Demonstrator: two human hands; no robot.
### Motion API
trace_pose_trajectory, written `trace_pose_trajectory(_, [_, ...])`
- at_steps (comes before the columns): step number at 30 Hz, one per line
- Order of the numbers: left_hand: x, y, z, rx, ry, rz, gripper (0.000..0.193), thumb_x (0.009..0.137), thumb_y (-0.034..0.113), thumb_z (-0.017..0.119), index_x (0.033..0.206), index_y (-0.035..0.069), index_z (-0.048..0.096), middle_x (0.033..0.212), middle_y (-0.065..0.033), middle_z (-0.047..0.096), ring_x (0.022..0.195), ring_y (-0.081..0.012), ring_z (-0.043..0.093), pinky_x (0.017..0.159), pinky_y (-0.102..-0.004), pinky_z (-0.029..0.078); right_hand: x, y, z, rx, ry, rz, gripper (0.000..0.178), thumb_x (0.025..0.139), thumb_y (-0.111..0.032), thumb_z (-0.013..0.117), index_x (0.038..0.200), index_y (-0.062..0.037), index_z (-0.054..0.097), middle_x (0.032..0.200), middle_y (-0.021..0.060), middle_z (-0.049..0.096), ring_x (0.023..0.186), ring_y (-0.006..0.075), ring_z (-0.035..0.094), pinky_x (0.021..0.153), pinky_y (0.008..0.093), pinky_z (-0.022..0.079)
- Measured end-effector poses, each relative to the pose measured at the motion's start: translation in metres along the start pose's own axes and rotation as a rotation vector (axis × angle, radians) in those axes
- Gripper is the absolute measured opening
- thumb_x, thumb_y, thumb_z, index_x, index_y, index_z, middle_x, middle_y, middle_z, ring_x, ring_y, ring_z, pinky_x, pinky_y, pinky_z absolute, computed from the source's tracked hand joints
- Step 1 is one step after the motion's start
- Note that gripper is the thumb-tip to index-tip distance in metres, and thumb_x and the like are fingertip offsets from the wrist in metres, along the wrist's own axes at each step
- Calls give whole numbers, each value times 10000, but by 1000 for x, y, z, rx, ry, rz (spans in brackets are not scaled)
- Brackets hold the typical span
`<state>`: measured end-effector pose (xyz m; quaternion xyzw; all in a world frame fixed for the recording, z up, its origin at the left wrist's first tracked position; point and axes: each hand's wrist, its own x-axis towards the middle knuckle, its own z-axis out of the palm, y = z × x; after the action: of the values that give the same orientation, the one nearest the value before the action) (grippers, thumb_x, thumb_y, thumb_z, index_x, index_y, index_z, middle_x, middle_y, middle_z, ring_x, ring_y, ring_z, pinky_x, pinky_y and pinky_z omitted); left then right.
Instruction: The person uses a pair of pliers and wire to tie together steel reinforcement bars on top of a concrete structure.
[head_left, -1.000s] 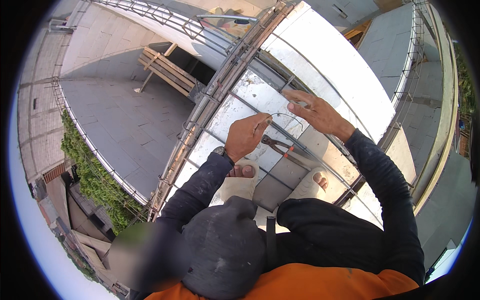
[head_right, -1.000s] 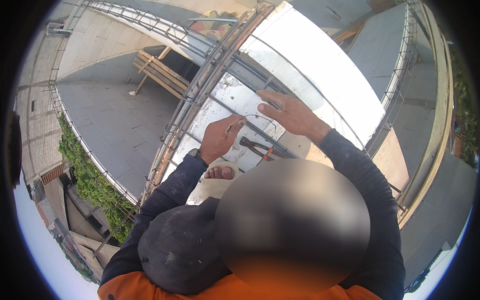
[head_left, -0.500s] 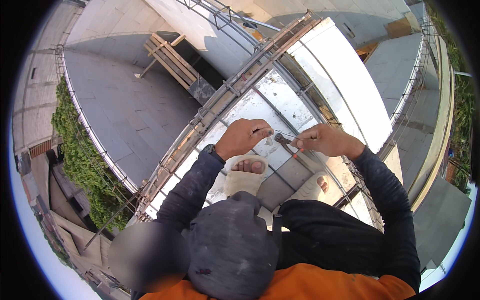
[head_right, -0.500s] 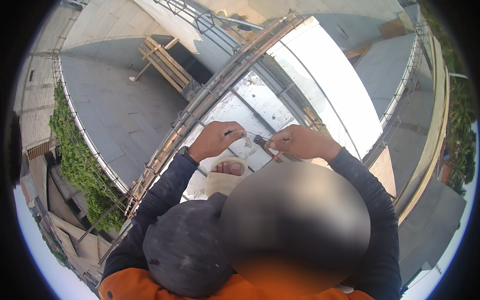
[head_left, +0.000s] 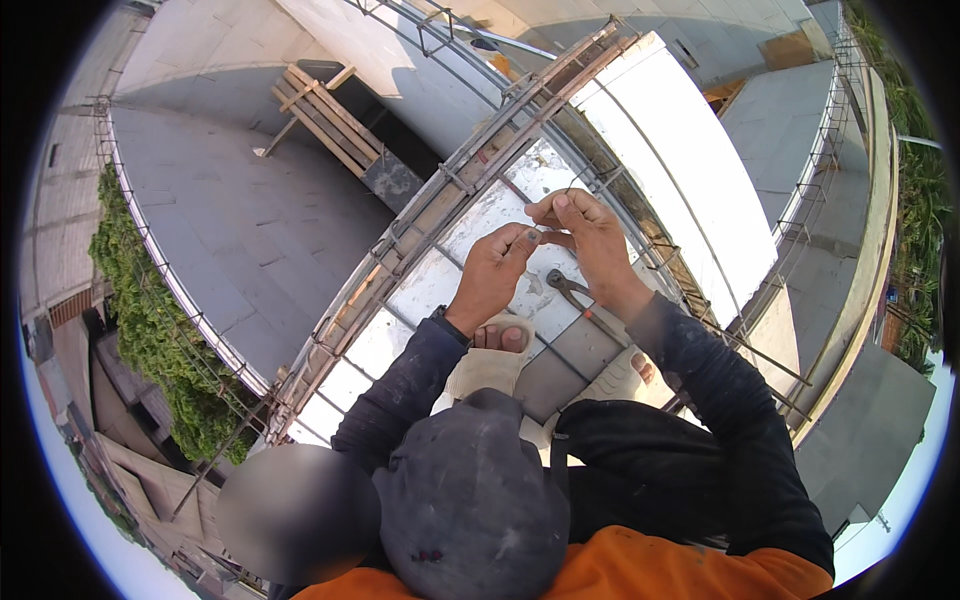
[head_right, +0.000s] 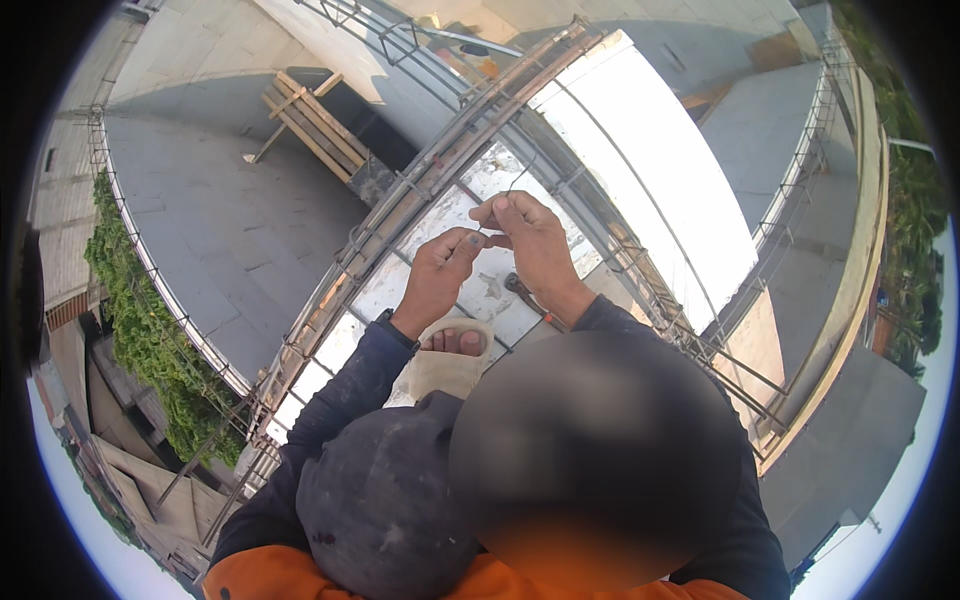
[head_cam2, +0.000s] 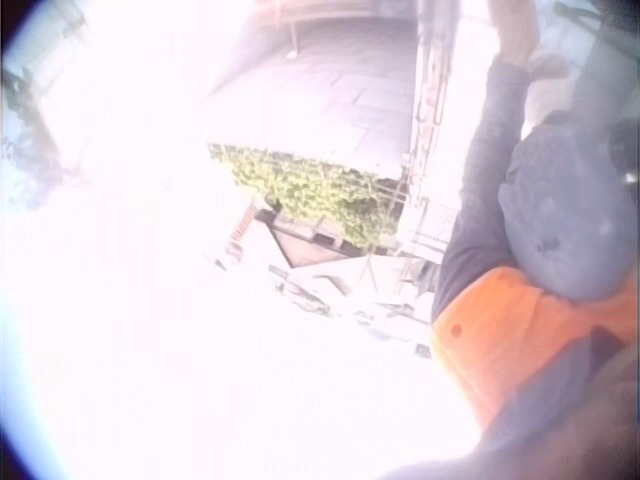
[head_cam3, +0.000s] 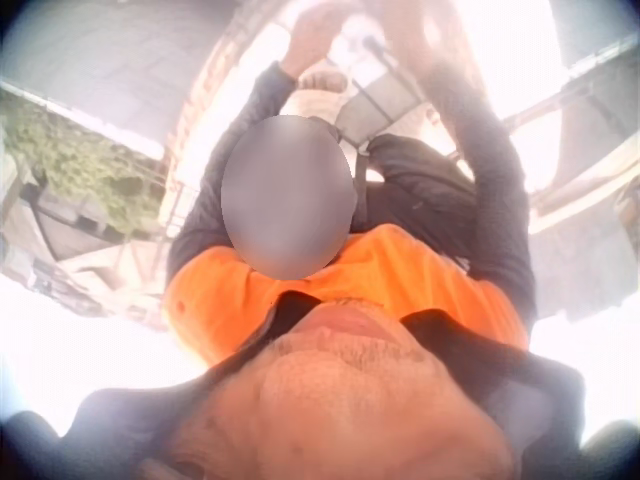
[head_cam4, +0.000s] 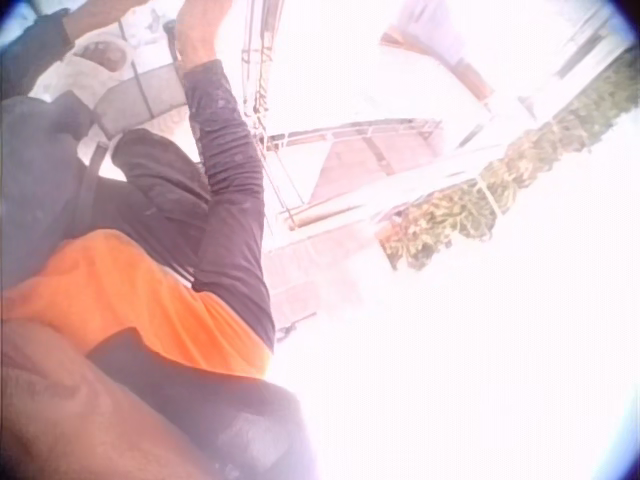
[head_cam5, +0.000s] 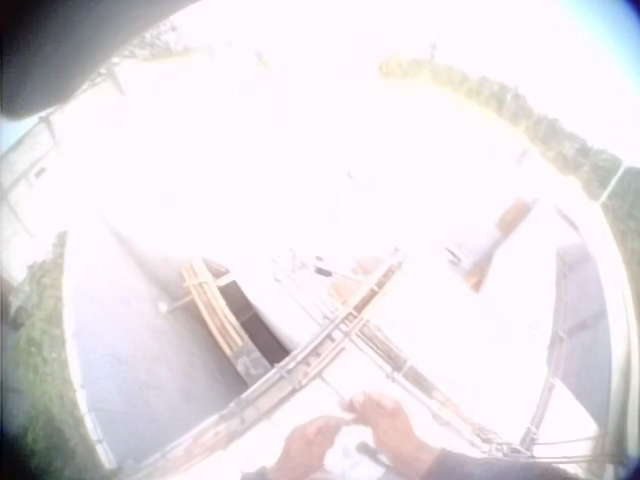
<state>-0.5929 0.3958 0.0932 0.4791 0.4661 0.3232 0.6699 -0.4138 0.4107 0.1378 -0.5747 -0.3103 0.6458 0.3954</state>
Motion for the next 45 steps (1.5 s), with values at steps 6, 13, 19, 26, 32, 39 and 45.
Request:
trace_pose_trajectory(6, [17, 14, -28, 45, -182, -143, 376, 1126, 356, 613, 1103, 22, 783, 783, 28, 599, 717, -69, 529, 684, -250, 456, 28, 1, -9, 162, 218, 114, 340, 1164, -265, 463, 1339, -5, 597, 912, 35, 624, 806, 181, 672, 808, 350, 593])
trace_pose_trajectory(13, [69, 13, -92, 828, 324, 446, 156, 993, 184, 681, 1089, 89, 760, 1229, -108, 703, 1188, -304, 620, 1048, -445, 467, 56, 2, -56, -744, 36, -30, 336, 1113, -295, 545, 1232, -13, 681, 1109, 174, 728, 988, 303, 718, 913, 449, 544])
trace_pose_trajectory(19, [101, 4, -111, 1040, 248, 543, 188, 937, 142, 684, 1117, 103, 718, 1370, -124, 669, 1375, -368, 539, 1187, -498, 379, 82, -10, -66, -911, -131, 15, 324, 1081, -298, 574, 1186, -26, 718, 1113, 217, 751, 1032, 354, 720, 931, 474, 532])
trace_pose_trajectory(26, [157, 6, -128, 147, -18, -284, 737, 1046, 607, 596, 1370, -53, 637, 1429, -245, 640, 1321, -333, 629, 1158, -406, 438, 116, -1, -72, -1049, -123, -57, 329, 1068, -278, 565, 1115, -16, 758, 1058, 243, 754, 1020, 396, 719, 921, 507, 529])
trace_pose_trajectory(32, [173, -32, -170, 334, -154, -494, 1052, 991, 889, 350, 1427, -7, 684, 1411, -240, 684, 1336, -301, 602, 1199, -428, 378, 131, 1, -22, -852, -242, 131, 304, 1058, -253, 577, 1125, -27, 769, 931, 174, 741, 807, 320, 641, 750, 458, 504])
trace_pose_trajectory(39, [179, -25, -143, 273, -212, -531, 1063, 987, 894, 365, 1289, -53, 742, 1174, -176, 769, 1167, -241, 656, 1137, -359, 399, 148, 5, -41, -617, -349, 388, 282, 1044, -237, 570, 1138, -58, 767, 758, 17, 667, 514, 111, 470, 456, 329, 416])
trace_pose_trajectory(45, [172, -1, -141, 40, -304, -584, 893, 1020, 765, 477, 1255, -55, 743, 1112, -129, 767, 1097, -203, 657, 1078, -339, 430, 139, 15, -22, -1143, -221, 14, 258, 1037, -256, 614, 1141, -66, 752, 913, 146, 777, 801, 318, 726, 706, 461, 563])
